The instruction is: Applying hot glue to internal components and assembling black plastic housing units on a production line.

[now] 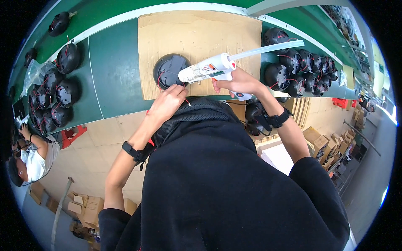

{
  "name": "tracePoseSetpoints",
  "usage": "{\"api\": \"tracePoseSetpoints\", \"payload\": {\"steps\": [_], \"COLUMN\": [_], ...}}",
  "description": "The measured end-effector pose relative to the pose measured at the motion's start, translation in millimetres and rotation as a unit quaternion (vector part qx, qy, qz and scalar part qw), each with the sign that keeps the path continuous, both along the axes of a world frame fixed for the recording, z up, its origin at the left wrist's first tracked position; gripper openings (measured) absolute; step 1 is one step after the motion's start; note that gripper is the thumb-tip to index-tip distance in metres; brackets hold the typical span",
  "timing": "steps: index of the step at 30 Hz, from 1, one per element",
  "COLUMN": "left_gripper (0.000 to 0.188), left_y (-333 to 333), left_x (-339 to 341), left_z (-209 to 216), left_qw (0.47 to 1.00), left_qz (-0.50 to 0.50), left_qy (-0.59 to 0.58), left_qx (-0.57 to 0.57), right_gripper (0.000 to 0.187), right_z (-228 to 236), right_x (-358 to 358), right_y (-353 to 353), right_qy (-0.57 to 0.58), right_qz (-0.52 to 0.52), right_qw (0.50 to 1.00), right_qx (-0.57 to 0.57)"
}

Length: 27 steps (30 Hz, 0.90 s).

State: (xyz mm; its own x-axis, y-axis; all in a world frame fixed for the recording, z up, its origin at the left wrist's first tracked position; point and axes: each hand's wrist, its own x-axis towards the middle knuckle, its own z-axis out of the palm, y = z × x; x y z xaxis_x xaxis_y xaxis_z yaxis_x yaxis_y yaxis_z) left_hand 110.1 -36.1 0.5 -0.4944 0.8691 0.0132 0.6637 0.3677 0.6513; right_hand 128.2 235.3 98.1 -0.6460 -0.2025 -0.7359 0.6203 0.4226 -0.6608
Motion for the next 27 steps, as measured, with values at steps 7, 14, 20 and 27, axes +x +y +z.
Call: {"api": "tracePoseSetpoints", "payload": {"steps": [7, 14, 20, 27], "left_gripper": [0.02, 0.019, 0.02, 0.021], "left_y": [0, 0, -1, -1], "left_x": [6, 5, 7, 8], "left_z": [-2, -2, -3, -4], "left_qw": [0.999, 0.999, 0.999, 0.999], "left_qz": [0.023, 0.025, 0.028, 0.029], "left_qy": [-0.035, -0.036, -0.032, -0.031], "left_qx": [0.008, 0.013, 0.017, 0.015], "right_gripper": [0.014, 0.014, 0.02, 0.024], "right_z": [13, 13, 14, 19], "right_x": [-6, -5, -3, -5], "right_y": [-11, -15, -19, -24], "right_qy": [-0.007, 0.002, 0.025, 0.019], "right_qz": [0.013, 0.02, 0.005, 0.007], "right_qw": [0.999, 0.999, 0.999, 0.998], "right_qx": [0.029, 0.043, 0.04, 0.064]}}
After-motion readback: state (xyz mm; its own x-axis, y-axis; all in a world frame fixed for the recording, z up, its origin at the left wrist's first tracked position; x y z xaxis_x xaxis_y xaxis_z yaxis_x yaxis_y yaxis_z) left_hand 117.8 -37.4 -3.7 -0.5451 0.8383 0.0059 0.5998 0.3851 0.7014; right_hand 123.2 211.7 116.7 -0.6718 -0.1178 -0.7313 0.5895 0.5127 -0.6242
